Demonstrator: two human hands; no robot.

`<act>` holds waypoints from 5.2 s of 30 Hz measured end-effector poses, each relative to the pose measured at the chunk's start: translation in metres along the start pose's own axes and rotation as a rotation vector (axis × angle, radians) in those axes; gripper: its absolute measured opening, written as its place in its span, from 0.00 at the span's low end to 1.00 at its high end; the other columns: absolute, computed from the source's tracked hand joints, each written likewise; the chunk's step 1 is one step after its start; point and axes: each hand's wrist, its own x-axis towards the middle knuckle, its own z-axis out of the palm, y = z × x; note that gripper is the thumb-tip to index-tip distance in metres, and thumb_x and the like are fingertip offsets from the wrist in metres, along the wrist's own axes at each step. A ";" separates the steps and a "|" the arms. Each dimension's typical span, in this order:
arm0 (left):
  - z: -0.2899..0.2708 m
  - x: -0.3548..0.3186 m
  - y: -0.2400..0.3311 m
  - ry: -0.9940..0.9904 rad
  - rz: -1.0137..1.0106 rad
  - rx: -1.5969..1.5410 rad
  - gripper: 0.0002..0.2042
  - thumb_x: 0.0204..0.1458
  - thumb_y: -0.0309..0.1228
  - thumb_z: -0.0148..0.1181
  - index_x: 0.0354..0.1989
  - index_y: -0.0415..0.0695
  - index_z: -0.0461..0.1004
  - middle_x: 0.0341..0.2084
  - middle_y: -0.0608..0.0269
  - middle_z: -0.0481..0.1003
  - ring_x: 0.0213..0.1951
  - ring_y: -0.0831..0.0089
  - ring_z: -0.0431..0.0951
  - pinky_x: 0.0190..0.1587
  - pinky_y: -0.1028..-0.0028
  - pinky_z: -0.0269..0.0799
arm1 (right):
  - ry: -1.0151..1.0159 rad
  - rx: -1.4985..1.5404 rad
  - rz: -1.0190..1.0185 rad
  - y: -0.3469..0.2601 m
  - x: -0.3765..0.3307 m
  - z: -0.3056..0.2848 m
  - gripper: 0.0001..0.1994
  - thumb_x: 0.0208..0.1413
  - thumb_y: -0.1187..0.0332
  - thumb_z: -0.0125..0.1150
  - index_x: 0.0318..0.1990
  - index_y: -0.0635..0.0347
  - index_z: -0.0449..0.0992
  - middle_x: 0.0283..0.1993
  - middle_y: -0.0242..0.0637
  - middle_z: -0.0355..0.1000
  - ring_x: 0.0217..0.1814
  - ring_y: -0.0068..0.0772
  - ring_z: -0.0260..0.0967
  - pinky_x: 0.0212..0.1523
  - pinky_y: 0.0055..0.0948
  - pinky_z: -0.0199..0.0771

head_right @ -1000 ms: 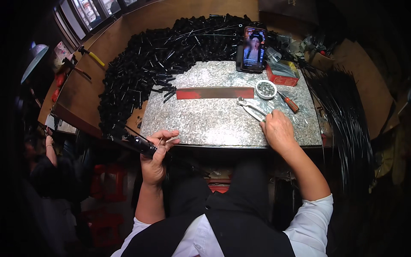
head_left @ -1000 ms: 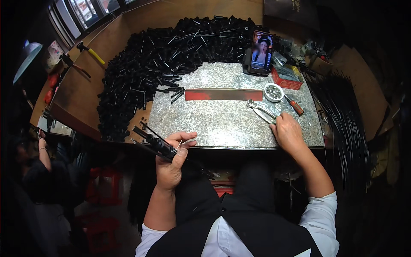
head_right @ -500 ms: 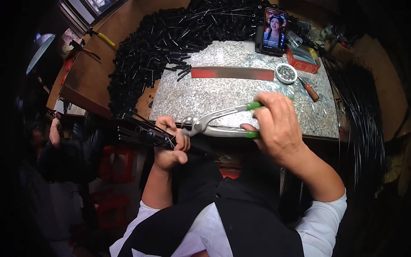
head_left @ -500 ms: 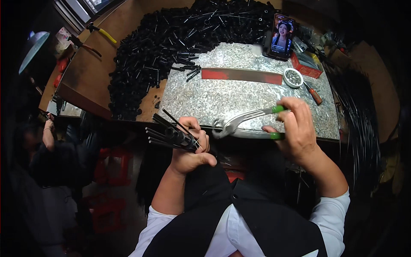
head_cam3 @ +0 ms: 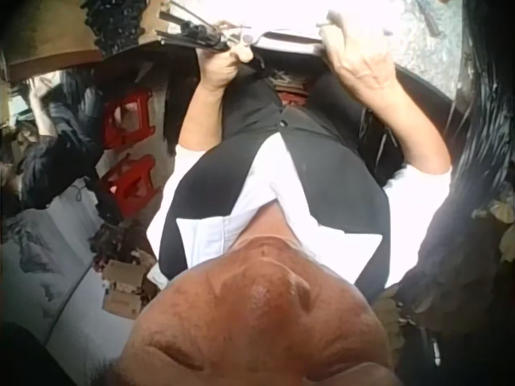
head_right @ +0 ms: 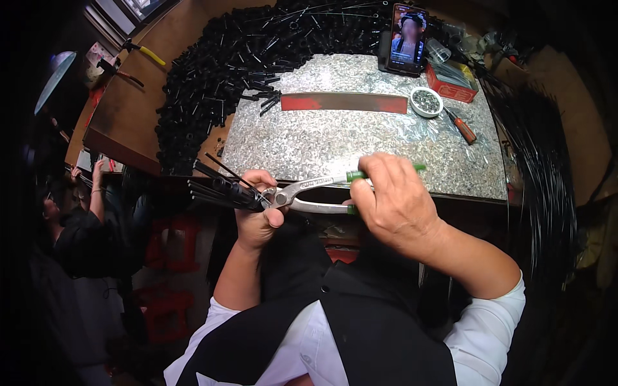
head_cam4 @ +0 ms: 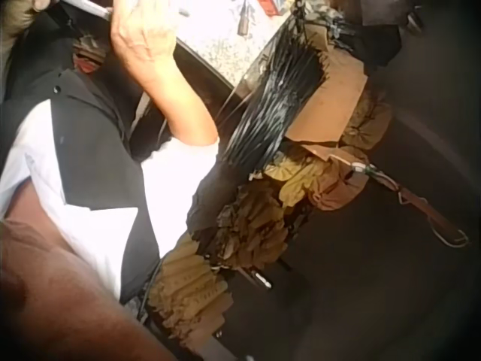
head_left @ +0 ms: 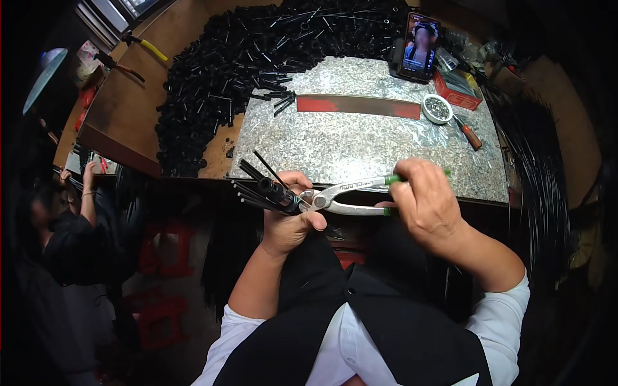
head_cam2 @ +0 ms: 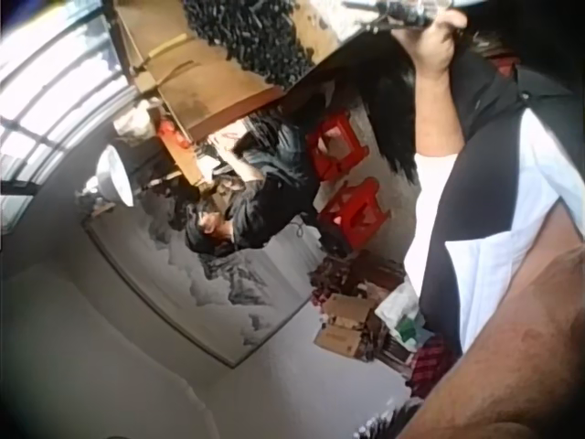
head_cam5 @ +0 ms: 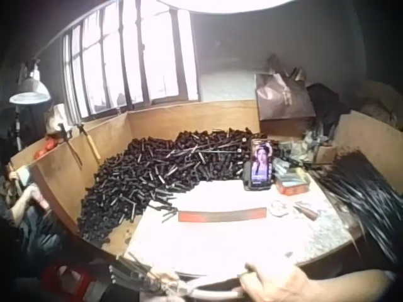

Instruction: The person assembles a brush by gathering bundles of black bristles and inserting them into a brush handle or base at an assembly station.

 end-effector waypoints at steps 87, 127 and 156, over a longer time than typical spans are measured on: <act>0.005 0.019 -0.011 -0.265 -0.191 -0.111 0.43 0.13 0.43 0.81 0.38 0.49 0.54 0.18 0.79 0.59 0.23 0.89 0.60 0.26 0.88 0.54 | -0.365 0.147 0.183 0.012 -0.028 -0.014 0.14 0.49 0.62 0.63 0.34 0.61 0.67 0.25 0.41 0.64 0.25 0.44 0.67 0.25 0.39 0.67; -0.007 0.018 -0.025 -0.222 0.002 -0.139 0.30 0.34 0.53 0.72 0.32 0.46 0.60 0.17 0.73 0.63 0.16 0.83 0.60 0.19 0.81 0.54 | 0.175 -0.136 0.122 0.014 -0.013 0.013 0.19 0.47 0.64 0.65 0.42 0.60 0.64 0.49 0.45 0.65 0.55 0.46 0.65 0.60 0.59 0.54; 0.021 0.002 -0.042 0.357 0.342 0.171 0.23 0.40 0.40 0.73 0.38 0.39 0.68 0.26 0.73 0.64 0.28 0.82 0.62 0.32 0.81 0.62 | -0.103 0.448 0.315 -0.019 -0.035 0.039 0.21 0.35 0.79 0.67 0.35 0.65 0.60 0.31 0.45 0.59 0.28 0.49 0.63 0.28 0.39 0.63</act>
